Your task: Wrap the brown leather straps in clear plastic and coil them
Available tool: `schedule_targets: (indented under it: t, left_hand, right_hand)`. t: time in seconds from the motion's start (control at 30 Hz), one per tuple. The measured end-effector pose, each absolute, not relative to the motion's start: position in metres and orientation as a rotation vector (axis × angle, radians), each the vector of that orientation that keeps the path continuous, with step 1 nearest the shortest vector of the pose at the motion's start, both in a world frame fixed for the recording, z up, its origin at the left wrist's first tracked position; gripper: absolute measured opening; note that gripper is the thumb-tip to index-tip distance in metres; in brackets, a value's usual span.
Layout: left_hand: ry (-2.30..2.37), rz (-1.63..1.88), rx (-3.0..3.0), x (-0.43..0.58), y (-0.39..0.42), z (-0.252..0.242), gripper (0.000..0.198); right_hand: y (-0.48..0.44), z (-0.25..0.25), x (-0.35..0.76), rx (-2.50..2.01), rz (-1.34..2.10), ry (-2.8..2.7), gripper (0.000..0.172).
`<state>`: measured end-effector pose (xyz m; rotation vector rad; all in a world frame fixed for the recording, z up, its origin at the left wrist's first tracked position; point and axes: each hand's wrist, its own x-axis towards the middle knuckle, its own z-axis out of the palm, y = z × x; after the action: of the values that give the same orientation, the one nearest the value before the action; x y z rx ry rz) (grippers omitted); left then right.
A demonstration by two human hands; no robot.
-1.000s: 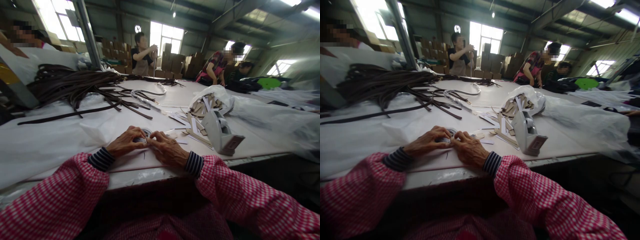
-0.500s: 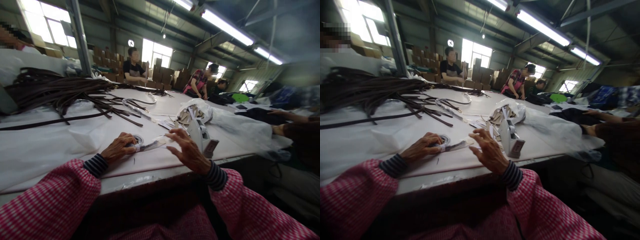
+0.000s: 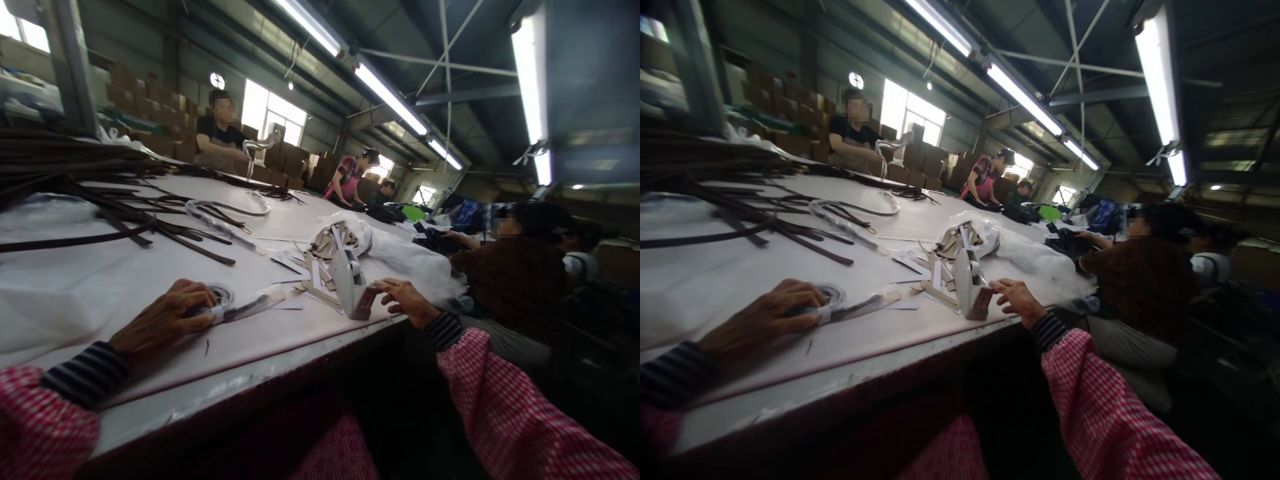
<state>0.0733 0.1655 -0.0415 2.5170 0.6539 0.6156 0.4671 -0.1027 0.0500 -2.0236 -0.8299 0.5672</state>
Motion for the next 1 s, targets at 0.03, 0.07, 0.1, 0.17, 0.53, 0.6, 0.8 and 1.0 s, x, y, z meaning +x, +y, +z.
schedule_targets:
  t: [0.03, 0.07, 0.1, 0.17, 0.53, 0.6, 0.8, 1.0]
  left_hand:
    - [0.657, 0.615, 2.515, 0.073, 0.167, -0.043, 0.027]
    - [0.664, 0.613, 2.51, 0.074, 0.167, -0.044, 0.026]
    - [0.67, 0.609, 2.503, 0.074, 0.168, -0.045, 0.026]
    - [0.682, 0.61, 2.487, 0.074, 0.169, -0.046, 0.027]
    - [0.726, 0.544, 2.479, 0.072, 0.167, -0.041, 0.033]
    - [0.722, 0.533, 2.469, 0.072, 0.168, -0.042, 0.036]
    - [0.734, 0.538, 2.477, 0.071, 0.17, -0.047, 0.034]
    - [0.695, 0.59, 2.454, 0.073, 0.161, -0.039, 0.029]
  right_hand:
    - [-0.099, 0.051, 0.468, -2.024, 0.563, -0.82, 0.037]
    - [-0.097, 0.053, 0.47, -2.018, 0.562, -0.808, 0.035]
    - [-0.094, 0.054, 0.473, -2.008, 0.56, -0.798, 0.033]
    - [-0.091, 0.054, 0.477, -1.982, 0.546, -0.771, 0.029]
    - [-0.101, 0.023, 0.462, -1.66, 0.46, -0.492, 0.02]
    - [-0.111, 0.017, 0.453, -1.632, 0.514, -0.485, 0.027]
    - [-0.108, 0.0, 0.449, -1.687, 0.613, -0.508, 0.037]
    - [-0.129, 0.005, 0.455, -1.922, 0.586, -0.638, 0.031]
